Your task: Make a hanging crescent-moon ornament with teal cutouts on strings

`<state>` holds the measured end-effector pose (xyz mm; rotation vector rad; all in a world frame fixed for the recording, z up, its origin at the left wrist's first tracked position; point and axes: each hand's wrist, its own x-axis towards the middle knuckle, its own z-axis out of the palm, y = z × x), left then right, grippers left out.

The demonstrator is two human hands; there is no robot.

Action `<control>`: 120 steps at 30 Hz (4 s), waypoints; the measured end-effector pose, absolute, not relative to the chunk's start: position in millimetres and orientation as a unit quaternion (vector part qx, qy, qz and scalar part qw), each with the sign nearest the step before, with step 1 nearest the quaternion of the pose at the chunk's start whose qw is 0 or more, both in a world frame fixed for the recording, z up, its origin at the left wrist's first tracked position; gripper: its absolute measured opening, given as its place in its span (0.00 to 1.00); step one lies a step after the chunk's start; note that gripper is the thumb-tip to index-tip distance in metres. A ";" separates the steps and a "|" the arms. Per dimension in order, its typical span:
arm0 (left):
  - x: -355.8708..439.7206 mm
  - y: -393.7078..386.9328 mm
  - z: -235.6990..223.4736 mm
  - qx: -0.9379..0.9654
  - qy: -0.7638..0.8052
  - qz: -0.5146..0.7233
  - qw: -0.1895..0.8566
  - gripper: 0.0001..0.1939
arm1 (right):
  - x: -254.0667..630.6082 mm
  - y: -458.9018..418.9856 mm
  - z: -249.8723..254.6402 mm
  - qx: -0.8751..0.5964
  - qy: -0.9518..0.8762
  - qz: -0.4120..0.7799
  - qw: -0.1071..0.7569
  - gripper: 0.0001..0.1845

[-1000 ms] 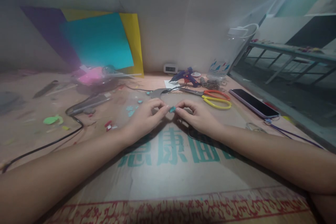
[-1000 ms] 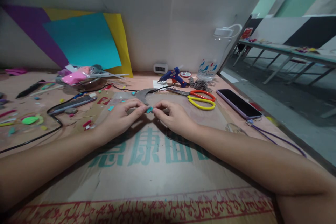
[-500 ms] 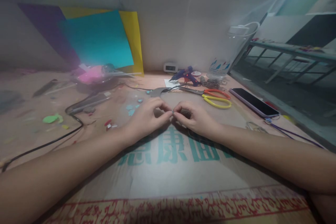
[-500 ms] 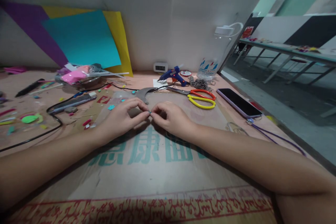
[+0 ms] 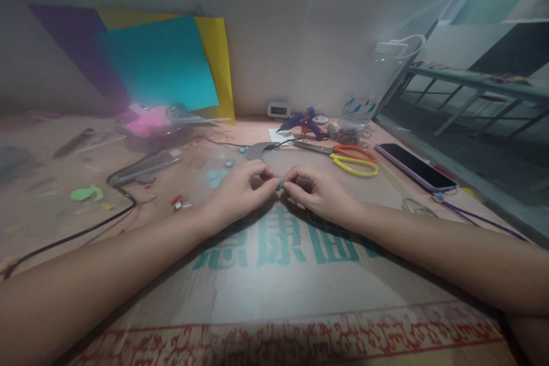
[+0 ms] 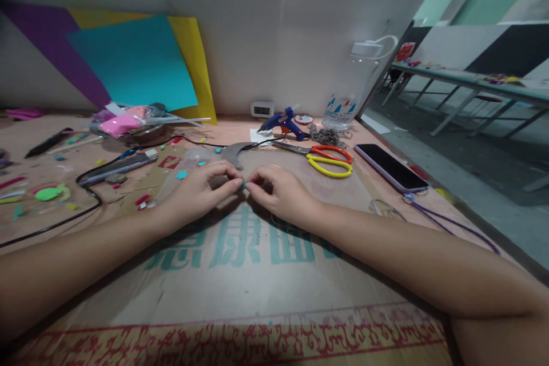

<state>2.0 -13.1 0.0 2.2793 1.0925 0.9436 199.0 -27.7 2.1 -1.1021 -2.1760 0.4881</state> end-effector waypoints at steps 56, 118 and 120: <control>3.2 -15.8 6.8 0.769 0.447 0.375 0.263 0.09 | 203.5 -15.9 2.4 -0.465 -0.658 0.326 0.495 0.14; 2.5 -12.4 -2.2 0.823 0.393 0.341 0.226 0.10 | 204.2 -20.3 7.9 -0.424 -0.821 0.213 0.319 0.10; 2.1 -12.9 -2.7 0.826 0.388 0.338 0.230 0.11 | 204.5 -19.3 7.0 -0.411 -0.831 0.207 0.312 0.10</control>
